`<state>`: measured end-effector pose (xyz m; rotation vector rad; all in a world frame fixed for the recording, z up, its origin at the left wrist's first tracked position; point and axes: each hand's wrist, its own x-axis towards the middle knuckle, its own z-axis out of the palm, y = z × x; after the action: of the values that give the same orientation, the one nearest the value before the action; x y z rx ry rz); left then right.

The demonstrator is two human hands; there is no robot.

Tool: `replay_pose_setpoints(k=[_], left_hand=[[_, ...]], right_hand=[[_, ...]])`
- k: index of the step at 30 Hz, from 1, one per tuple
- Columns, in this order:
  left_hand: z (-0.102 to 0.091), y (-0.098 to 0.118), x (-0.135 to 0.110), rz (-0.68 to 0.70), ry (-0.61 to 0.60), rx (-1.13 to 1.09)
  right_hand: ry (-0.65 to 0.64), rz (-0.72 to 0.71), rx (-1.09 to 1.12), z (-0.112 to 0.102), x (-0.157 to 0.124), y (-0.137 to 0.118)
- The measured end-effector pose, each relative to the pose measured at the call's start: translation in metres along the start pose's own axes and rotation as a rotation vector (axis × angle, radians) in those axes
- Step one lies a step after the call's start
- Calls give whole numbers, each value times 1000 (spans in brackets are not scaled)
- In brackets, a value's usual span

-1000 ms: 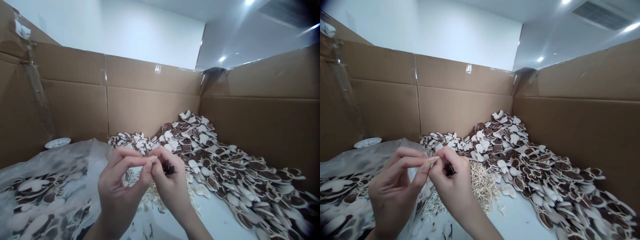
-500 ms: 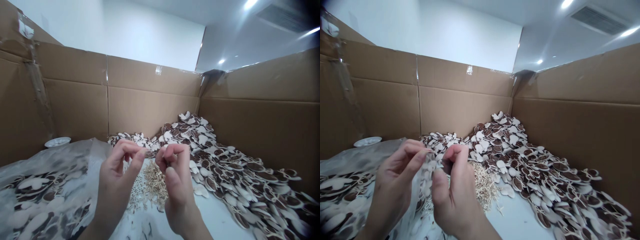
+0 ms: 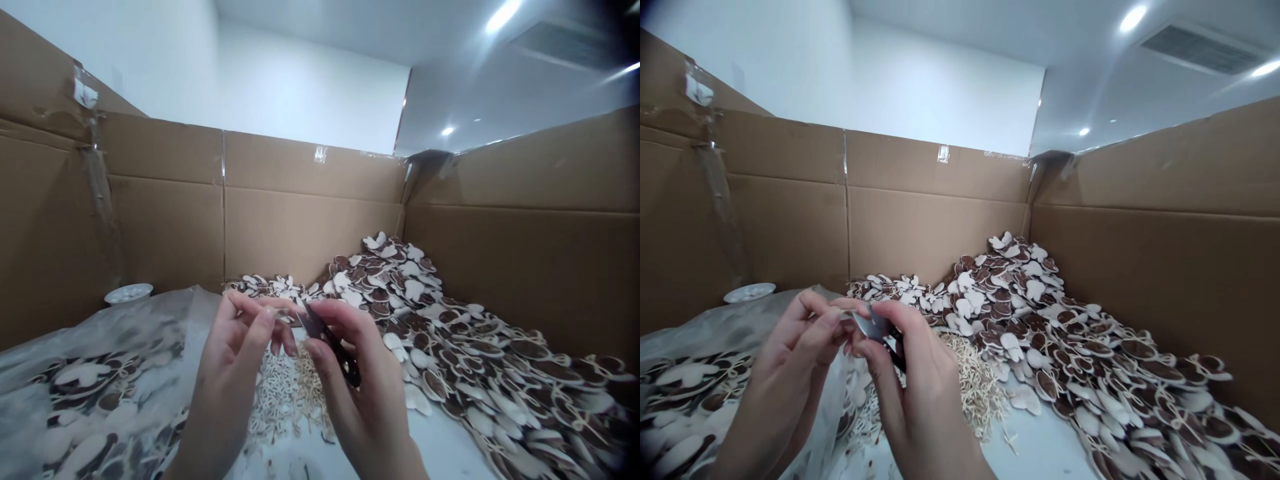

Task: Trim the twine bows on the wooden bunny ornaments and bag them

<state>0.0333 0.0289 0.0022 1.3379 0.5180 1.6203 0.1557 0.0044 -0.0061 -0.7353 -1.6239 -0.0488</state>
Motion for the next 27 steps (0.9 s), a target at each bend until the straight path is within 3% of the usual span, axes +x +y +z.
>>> replay_pose_setpoints(k=[4,10,17,27], left_hand=[[0,1,-2,5,-34,12],[1,1,-5,-34,-83,-39],[6,-4,-8,43,27,-147],[9,-5,-12,148,148,-82]], right_hand=[[19,48,16,-1,-1,0],[18,5,70,3,-2,1],[92,-93,107,14,-9,7],[151,-44,145,18,-12,4]])
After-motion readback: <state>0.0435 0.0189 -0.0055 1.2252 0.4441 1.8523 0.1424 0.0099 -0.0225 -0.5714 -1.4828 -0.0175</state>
